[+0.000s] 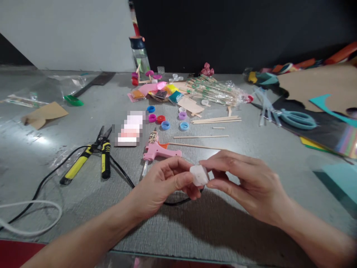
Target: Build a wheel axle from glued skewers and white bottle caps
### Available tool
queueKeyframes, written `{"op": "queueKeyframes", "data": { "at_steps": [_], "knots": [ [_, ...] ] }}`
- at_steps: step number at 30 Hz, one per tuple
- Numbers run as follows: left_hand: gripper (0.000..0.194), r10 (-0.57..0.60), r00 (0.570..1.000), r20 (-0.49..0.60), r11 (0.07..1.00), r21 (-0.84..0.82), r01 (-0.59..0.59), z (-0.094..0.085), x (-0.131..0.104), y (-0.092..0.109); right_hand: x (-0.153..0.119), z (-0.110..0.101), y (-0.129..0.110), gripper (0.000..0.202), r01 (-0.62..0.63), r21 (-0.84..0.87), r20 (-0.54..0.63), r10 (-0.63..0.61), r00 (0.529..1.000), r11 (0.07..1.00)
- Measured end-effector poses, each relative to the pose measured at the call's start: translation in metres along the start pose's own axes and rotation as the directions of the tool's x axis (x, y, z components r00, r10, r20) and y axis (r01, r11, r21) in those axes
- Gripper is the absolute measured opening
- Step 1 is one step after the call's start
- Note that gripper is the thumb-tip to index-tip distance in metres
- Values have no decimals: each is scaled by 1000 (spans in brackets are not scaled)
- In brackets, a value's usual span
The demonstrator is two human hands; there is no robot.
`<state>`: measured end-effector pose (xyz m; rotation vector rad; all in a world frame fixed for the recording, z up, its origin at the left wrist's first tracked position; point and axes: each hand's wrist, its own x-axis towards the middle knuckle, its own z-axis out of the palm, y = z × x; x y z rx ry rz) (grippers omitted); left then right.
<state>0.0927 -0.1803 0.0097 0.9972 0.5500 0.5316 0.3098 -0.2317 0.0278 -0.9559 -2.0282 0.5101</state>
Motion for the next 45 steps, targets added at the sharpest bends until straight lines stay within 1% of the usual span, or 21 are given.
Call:
{"op": "queueKeyframes", "data": {
  "at_steps": [4, 12, 19, 23, 26, 28, 29, 31, 33, 35, 36, 37, 38, 39, 41, 44, 45],
  "knots": [
    [22, 4, 1000, 8, 1000, 17, -4, -1, 0, 0, 0, 0, -1, 26, -13, 11, 10, 13, 1000, 1000],
    [26, 14, 1000, 0, 999, 46, -14, 0, -2, 2, -1, 1, 1, 25, -30, 44, 27, 29, 999, 999],
    [22, 26, 1000, 2, 995, 100, -26, -1, -1, 1, -2, 2, 1, 25, -20, -3, 36, 20, 999, 1000],
    [18, 46, 999, -29, 978, 206, -39, -4, 2, 3, -2, 4, 4, 25, -42, -24, 34, 43, 998, 999],
    [19, 104, 991, -89, 921, 386, -62, -6, 3, 5, -5, 9, 7, 28, -114, -81, 29, 117, 993, 990],
    [19, 183, 977, -109, 823, 560, -91, -6, 1, 5, -7, 12, 10, 29, -166, -101, 44, 171, 984, 981],
    [19, 233, 967, -102, 754, 647, -114, -6, 0, 4, -8, 14, 12, 30, -184, -103, 52, 190, 980, 977],
    [18, 328, 944, -49, 583, 797, -161, -7, -1, 1, -9, 15, 16, 34, -204, -106, 56, 211, 976, 973],
    [18, 429, 903, 32, 360, 911, -203, -8, -2, -3, -10, 15, 21, 33, -213, -121, 43, 220, 975, 970],
    [19, 510, 849, 140, 88, 973, -213, -10, -1, -8, -10, 13, 25, 23, -236, -163, 12, 242, 970, 958],
    [19, 532, 824, 196, -44, 978, -204, -11, -1, -10, -9, 13, 26, 14, -254, -187, -7, 258, 966, 949],
    [19, 541, 806, 241, -156, 970, -186, -12, 0, -11, -9, 12, 28, 6, -271, -208, -25, 272, 962, 940],
    [19, 539, 797, 271, -241, 957, -162, -13, 0, -13, -9, 11, 30, 5, -284, -224, -39, 282, 959, 932],
    [19, 533, 795, 291, -303, 942, -142, -14, 0, -13, -9, 11, 31, 11, -289, -232, -43, 287, 957, 929],
    [19, 529, 793, 304, -375, 921, -104, -14, -1, -13, -9, 9, 35, 18, -288, -239, -35, 288, 957, 927],
    [20, 532, 776, 337, -448, 890, -79, -12, -5, -11, -9, 5, 42, 19, -301, -265, -23, 306, 952, 916],
    [18, 524, 777, 348, -474, 877, -73, -11, -6, -10, -9, 4, 45, 17, -311, -280, -23, 318, 948, 908]
  ]
}}
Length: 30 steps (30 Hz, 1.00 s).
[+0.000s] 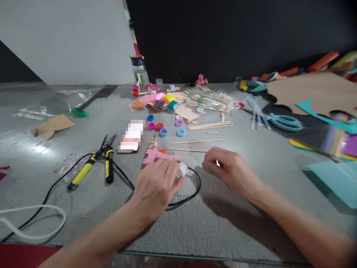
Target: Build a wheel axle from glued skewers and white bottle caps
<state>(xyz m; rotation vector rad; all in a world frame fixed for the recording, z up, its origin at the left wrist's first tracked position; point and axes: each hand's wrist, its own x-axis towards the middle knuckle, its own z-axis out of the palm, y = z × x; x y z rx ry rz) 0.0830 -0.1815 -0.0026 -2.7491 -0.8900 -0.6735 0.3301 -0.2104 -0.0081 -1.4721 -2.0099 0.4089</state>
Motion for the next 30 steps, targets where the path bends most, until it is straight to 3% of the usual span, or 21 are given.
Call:
{"op": "queueKeyframes", "data": {
  "at_steps": [5, 10, 13, 16, 19, 25, 30],
  "knots": [
    [9, 31, 993, 115, 993, 110, -44, -4, 2, 5, 3, -3, 14, 16, -93, -119, -2, 93, 996, 989],
    [28, -2, 977, 215, 1000, -15, 6, -4, 2, 2, 6, -6, 17, 17, -139, -168, -6, 140, 990, 976],
    [34, -66, 987, 149, 987, -133, 87, -6, 2, -5, 6, -7, 18, 13, -168, -155, 6, 171, 985, 974],
    [28, -163, 984, 71, 954, -243, 176, -12, 5, -11, 7, -8, 19, 13, -198, -135, -2, 200, 980, 971],
    [22, -199, 975, 97, 918, -329, 220, -20, 8, -12, 8, -10, 19, 15, -218, -115, 0, 219, 976, 969],
    [12, -84, 991, 105, 937, -331, 115, -36, 11, -4, 10, -18, 16, 21, -257, -111, 30, 261, 965, 960],
    [17, -16, 989, 148, 945, -321, 63, -35, 22, -5, 10, -21, 15, 26, -307, -177, 6, 313, 950, 935]
  ]
}}
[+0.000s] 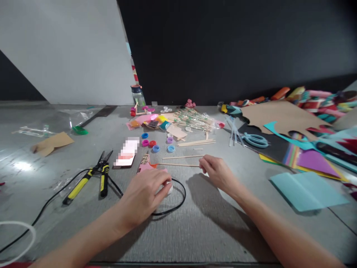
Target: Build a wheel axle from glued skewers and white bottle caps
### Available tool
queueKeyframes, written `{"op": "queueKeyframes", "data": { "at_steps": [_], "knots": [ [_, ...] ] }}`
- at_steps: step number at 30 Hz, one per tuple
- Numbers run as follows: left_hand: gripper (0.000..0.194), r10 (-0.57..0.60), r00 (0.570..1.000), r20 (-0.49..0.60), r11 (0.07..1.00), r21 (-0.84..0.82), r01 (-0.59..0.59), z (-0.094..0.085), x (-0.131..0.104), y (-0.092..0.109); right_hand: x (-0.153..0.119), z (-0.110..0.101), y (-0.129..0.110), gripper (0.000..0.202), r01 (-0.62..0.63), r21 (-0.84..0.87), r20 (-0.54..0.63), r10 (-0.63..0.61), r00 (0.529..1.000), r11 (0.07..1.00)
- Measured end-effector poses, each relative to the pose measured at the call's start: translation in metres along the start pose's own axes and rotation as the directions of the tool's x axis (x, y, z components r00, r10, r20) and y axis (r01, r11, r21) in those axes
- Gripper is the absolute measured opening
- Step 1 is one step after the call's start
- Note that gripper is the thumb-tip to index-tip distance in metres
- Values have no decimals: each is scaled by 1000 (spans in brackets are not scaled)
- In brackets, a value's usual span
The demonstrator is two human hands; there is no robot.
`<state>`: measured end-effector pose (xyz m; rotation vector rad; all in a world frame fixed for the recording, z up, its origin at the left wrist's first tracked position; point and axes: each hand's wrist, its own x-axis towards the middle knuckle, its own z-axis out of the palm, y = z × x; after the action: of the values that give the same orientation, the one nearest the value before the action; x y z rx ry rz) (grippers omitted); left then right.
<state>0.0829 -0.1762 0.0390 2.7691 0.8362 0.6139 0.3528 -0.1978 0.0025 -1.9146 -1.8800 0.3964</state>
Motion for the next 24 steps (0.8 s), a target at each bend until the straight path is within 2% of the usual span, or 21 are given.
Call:
{"op": "queueKeyframes", "data": {
  "at_steps": [5, 9, 13, 19, 21, 24],
  "knots": [
    [21, -55, 997, 50, 998, 14, 54, -7, 23, -14, 6, -8, 9, 25, -35, -106, 74, 43, 996, 994],
    [19, -145, 986, 89, 986, 99, 136, -16, 43, -33, 31, -23, 26, 25, -93, -249, 85, 117, 989, 964],
    [22, -218, 973, 74, 966, 156, 204, -17, 64, -54, 85, -28, 40, 31, -103, -323, 54, 126, 991, 941],
    [23, -343, 932, 117, 921, 236, 309, -1, 109, -84, 178, -5, 34, 32, -88, -381, 35, 109, 993, 921],
    [34, -405, 903, 145, 895, 264, 359, 8, 128, -97, 198, 3, 30, 35, -96, -399, 5, 107, 994, 912],
    [36, -485, 855, 183, 857, 295, 422, 22, 158, -117, 214, 10, 29, 37, -98, -411, -37, 91, 995, 906]
  ]
}}
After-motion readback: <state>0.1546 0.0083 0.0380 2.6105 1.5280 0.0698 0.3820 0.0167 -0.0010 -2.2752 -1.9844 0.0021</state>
